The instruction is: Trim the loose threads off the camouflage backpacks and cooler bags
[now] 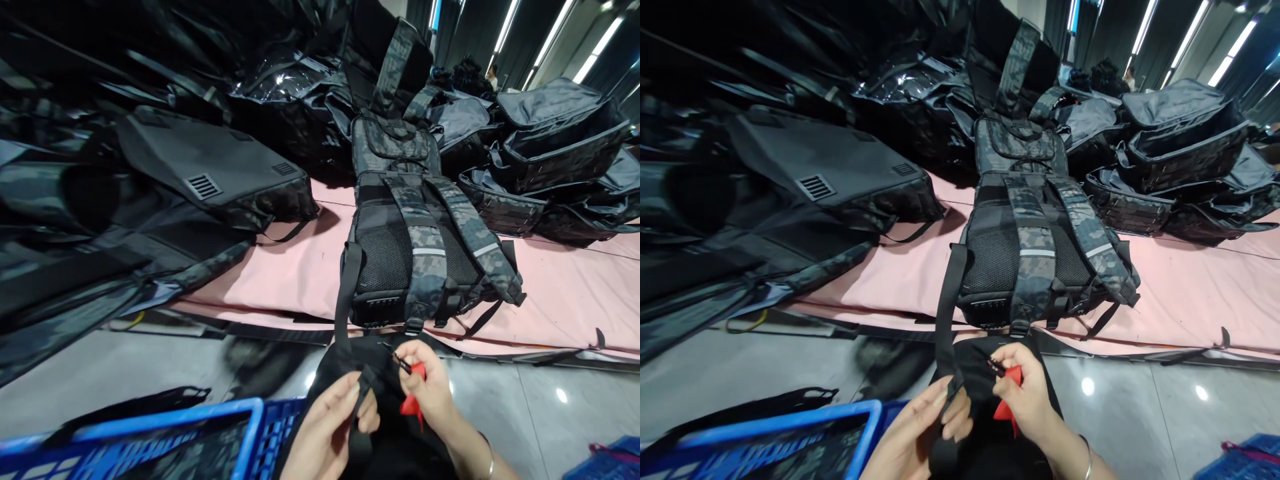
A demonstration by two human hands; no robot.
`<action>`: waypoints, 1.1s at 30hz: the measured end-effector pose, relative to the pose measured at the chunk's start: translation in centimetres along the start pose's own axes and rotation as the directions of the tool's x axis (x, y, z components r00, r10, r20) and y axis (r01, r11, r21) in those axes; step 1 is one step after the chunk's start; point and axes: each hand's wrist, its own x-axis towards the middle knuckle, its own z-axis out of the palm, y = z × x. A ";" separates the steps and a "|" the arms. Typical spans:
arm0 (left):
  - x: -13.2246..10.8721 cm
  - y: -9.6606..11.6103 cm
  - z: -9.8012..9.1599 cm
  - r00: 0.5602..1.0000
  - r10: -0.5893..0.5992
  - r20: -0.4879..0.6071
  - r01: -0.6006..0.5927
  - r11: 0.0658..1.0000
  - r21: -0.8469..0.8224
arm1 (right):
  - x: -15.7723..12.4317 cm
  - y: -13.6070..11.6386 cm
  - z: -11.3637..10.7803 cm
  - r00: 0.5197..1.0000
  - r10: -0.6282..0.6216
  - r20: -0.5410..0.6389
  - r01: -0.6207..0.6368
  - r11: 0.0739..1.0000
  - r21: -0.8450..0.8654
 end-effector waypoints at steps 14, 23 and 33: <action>0.0 -1.1 -0.4 0.917 0.306 -0.255 -0.150 0.857 0.493 | 1.2 0.0 0.7 0.982 0.183 0.038 -0.185 0.982 0.032; 0.4 -0.1 -1.0 0.900 0.323 -0.293 -0.159 0.869 0.469 | -1.0 -1.2 -1.0 0.975 -0.197 0.104 0.223 0.824 -0.520; -0.4 0.4 -0.7 0.912 0.385 -0.142 -0.188 0.700 0.688 | -0.3 -2.6 -1.8 0.926 -0.232 0.297 0.373 0.679 -0.633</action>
